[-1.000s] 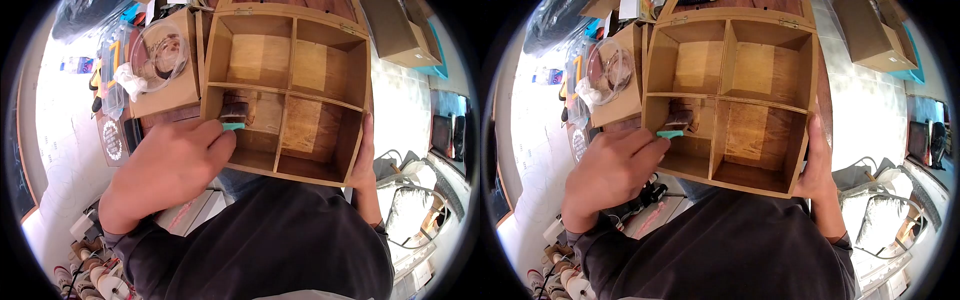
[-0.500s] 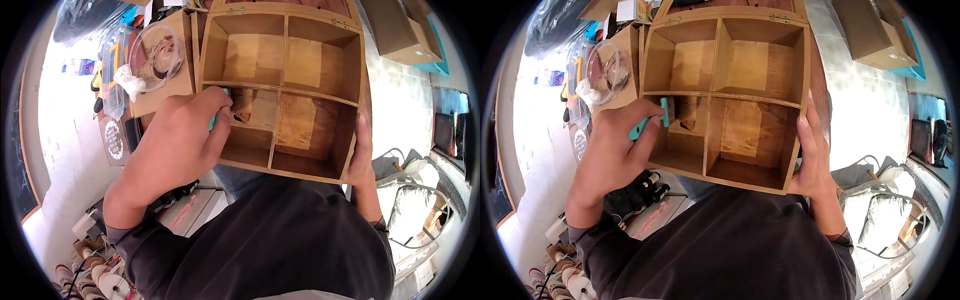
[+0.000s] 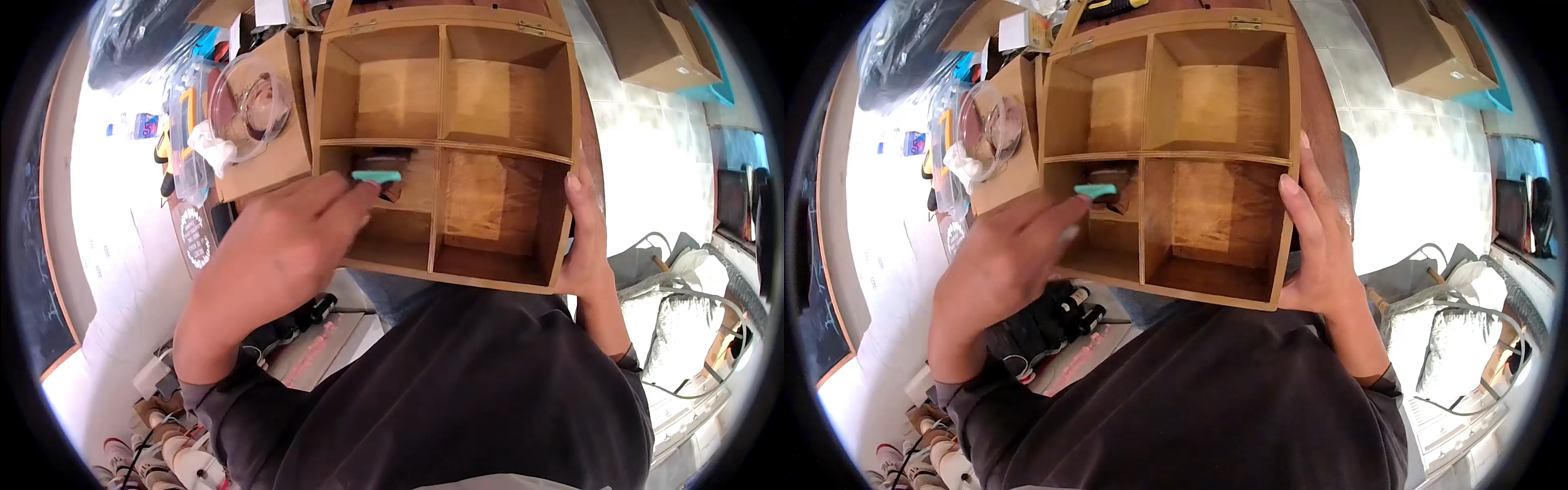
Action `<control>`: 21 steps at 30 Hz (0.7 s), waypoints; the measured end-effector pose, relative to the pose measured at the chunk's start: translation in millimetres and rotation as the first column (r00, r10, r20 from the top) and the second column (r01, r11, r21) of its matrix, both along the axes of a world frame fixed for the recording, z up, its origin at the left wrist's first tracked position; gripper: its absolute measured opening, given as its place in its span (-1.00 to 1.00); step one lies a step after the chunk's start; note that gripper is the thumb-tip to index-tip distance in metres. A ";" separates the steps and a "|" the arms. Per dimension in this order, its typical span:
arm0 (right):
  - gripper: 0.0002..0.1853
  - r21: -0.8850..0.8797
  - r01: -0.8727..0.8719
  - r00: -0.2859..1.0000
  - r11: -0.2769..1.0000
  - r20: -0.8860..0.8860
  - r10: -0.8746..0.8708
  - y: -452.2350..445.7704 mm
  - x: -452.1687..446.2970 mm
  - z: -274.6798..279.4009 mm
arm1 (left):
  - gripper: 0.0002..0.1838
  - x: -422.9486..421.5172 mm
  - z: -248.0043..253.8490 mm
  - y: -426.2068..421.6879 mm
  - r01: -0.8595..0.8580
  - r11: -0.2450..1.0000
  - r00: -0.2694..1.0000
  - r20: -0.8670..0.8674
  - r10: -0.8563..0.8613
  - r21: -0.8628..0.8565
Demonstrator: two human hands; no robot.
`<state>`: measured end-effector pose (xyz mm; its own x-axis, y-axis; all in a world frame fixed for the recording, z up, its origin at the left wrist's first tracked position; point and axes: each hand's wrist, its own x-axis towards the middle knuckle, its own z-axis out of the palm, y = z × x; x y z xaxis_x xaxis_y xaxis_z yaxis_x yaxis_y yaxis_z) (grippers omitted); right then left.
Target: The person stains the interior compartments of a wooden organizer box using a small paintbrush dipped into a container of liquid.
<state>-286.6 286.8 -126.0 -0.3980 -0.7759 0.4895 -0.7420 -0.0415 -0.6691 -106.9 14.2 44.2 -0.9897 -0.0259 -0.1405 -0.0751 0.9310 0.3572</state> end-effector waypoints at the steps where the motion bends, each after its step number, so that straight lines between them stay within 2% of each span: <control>1: 0.09 -0.017 -0.003 1.000 1.000 0.031 0.003 0.0 0.1 -1.2 | -0.70 -0.9 -6.1 0.2 0.074 0.997 0.997 0.030 -0.074 0.029; 2: 0.09 -0.016 -0.010 1.000 1.000 0.028 0.010 1.8 0.0 -1.2 | -0.71 -1.4 -9.8 -0.7 0.149 0.987 0.987 0.056 -0.152 0.060; 3: 0.10 0.013 -0.016 0.997 1.000 0.070 0.015 5.1 -0.2 -0.7 | -0.71 -0.7 -6.7 -4.5 0.146 0.987 0.988 0.051 -0.149 0.061; 5: 0.10 0.049 -0.031 0.994 0.998 0.102 0.026 7.4 -1.6 2.1 | -0.67 1.6 4.4 -12.7 0.257 0.936 0.947 0.130 -0.294 0.241; 6: 0.12 0.045 -0.044 0.992 0.998 0.116 0.038 7.4 -2.6 3.8 | -0.67 0.3 4.6 -13.3 0.254 0.936 0.950 0.119 -0.288 0.242; 8: 0.15 0.048 -0.064 0.992 0.997 0.115 0.058 7.5 -2.9 7.6 | -0.71 -3.8 2.1 -14.2 0.160 0.983 0.987 0.001 -0.161 0.090; 9: 0.16 0.070 -0.049 0.991 0.996 0.126 0.040 8.6 -1.0 9.2 | -0.71 -6.4 -4.4 -14.0 0.152 0.984 0.988 -0.017 -0.151 0.093; 11: 0.17 0.099 -0.043 0.992 0.994 0.121 0.031 11.0 -1.1 13.6 | -0.74 -10.3 -19.9 -11.0 0.305 0.950 0.952 0.001 -0.306 0.067; 12: 0.18 0.137 -0.023 0.992 0.990 0.122 0.006 12.8 -1.5 15.6 | -0.73 -8.2 -17.9 -8.1 0.308 0.949 0.944 0.096 -0.314 0.073; 13: 0.18 0.158 -0.013 0.993 0.987 0.119 -0.006 14.2 -2.9 15.9 | -0.73 -6.5 -13.8 -10.4 0.306 0.949 0.947 0.083 -0.311 0.074; 15: 0.22 0.185 -0.017 0.992 0.983 0.126 -0.007 16.9 -7.9 14.9 | -0.70 -2.6 -5.0 -17.7 0.376 0.886 0.895 0.143 -0.423 0.271; 16: 0.24 0.192 -0.022 0.992 0.981 0.125 -0.002 17.3 -8.0 13.5 | -0.70 -2.7 -4.6 -20.4 0.377 0.886 0.897 0.131 -0.422 0.269; 17: 0.26 0.198 -0.028 0.992 0.980 0.124 0.004 17.7 -8.1 12.0 | -0.68 -3.9 -5.0 -23.0 0.318 0.930 0.941 0.056 -0.333 0.184; 18: 0.31 0.211 -0.014 0.978 0.977 0.207 -0.031 19.7 -5.4 9.9 | -0.67 -4.5 -6.5 -24.7 0.246 0.963 0.969 -0.028 -0.245 0.106; 19: 0.33 0.223 -0.007 0.969 0.975 0.243 -0.048 19.1 -4.8 11.8 | -0.67 -5.7 -11.7 -23.1 0.246 0.963 0.969 -0.042 -0.242 0.111; 21: 0.36 0.236 0.026 0.949 0.971 0.301 -0.099 14.9 -2.4 17.0 | -0.65 -10.0 -23.9 -18.4 0.298 0.954 0.953 0.051 -0.299 0.020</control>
<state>-289.0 301.7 -109.0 -0.5522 -0.8201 0.1497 -0.4940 0.1772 -0.8512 -116.8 -4.1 20.3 -0.9432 0.2719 -0.1911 0.1869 0.9094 0.3716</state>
